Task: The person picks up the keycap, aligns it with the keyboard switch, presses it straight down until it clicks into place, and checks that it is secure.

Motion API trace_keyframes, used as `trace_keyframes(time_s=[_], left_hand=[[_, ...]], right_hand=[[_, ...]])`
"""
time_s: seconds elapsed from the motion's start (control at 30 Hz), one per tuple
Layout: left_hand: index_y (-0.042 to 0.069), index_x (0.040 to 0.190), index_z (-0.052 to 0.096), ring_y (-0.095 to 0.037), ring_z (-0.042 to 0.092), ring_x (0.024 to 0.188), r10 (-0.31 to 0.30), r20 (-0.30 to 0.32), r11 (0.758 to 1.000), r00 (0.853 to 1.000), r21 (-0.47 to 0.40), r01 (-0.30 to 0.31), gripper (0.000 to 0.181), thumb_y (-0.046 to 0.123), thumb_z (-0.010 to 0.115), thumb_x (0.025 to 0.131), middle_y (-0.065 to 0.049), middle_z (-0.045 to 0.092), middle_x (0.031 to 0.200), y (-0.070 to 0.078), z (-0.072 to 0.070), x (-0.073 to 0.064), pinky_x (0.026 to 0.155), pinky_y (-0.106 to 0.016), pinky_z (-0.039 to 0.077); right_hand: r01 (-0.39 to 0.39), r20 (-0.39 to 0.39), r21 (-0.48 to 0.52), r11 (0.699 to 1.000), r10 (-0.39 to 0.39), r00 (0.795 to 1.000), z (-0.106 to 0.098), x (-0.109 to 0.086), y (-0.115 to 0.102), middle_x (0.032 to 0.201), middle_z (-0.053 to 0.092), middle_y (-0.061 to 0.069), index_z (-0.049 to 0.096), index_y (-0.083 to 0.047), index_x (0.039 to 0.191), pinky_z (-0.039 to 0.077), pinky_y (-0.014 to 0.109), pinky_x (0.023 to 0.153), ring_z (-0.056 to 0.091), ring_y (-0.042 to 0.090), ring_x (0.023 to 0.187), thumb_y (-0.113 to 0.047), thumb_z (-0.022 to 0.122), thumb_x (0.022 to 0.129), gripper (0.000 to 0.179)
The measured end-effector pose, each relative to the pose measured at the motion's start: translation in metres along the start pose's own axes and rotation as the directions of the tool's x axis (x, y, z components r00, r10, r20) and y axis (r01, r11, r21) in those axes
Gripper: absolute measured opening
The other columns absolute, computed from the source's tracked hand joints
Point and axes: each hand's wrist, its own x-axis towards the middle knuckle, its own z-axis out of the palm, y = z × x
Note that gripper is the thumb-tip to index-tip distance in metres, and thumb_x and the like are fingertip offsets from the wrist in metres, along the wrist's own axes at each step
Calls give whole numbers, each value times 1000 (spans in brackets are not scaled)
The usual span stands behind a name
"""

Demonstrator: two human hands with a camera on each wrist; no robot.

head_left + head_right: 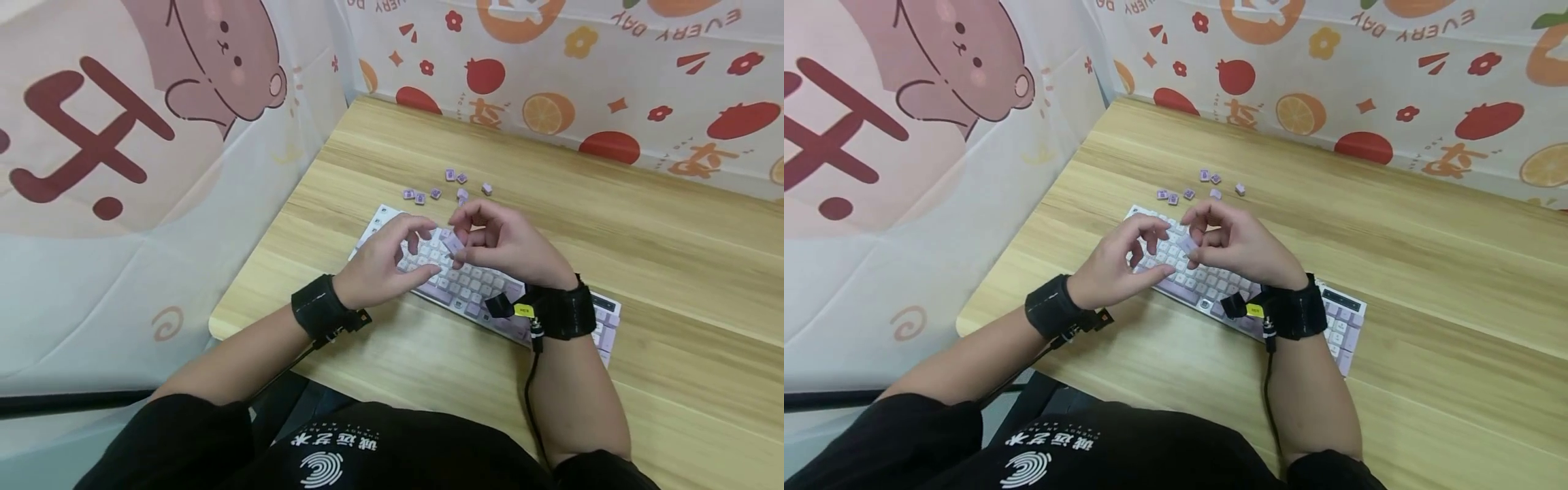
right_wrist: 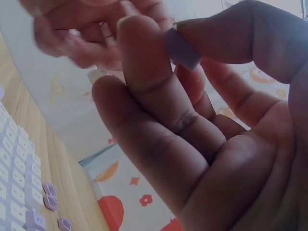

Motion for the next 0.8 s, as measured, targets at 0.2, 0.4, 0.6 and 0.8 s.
trace_keyframes(time_s=[0.2, 0.4, 0.6, 0.8], left_hand=[[1, 125, 61, -18, 58, 102, 247, 66, 951, 967, 176, -255, 47, 13, 79, 83, -12, 58, 117, 13, -4, 12, 85, -26, 51], [3, 110, 71, -16, 68, 91, 362, 174, 871, 916, 288, -399, 26, 6, 76, 84, -7, 71, 102, 16, -17, 22, 79, -26, 56], [4, 103, 70, -18, 73, 84, 381, 257, 802, 888, 386, -456, 15, 8, 73, 88, -6, 76, 93, 11, -30, 25, 73, -31, 59], [4, 101, 69, -16, 72, 79, 316, 246, 834, 916, 389, -392, 18, 10, 76, 85, -6, 76, 91, 4, -36, 20, 65, -29, 58]], right_hand=[[10, 33, -15, 1000, -10, 999, 9, 4, -3, 97, 56, 18, 41, -4, 138, 59, 37, 74, 65, 29, 72, 10, 64, 87, 58], [-13, 27, -64, 998, 15, 1000, 13, 9, -1, 93, 62, 18, 38, -12, 143, 59, 41, 74, 66, 31, 74, 6, 66, 87, 65], [-44, -24, -72, 996, 42, 999, 22, 18, 10, 88, 64, 18, 45, -13, 140, 57, 42, 77, 65, 38, 75, 1, 64, 90, 55], [-37, -85, -145, 989, 25, 996, 38, 25, 22, 76, 60, 16, 54, -13, 132, 51, 38, 63, 59, 43, 68, -10, 61, 95, 37]])
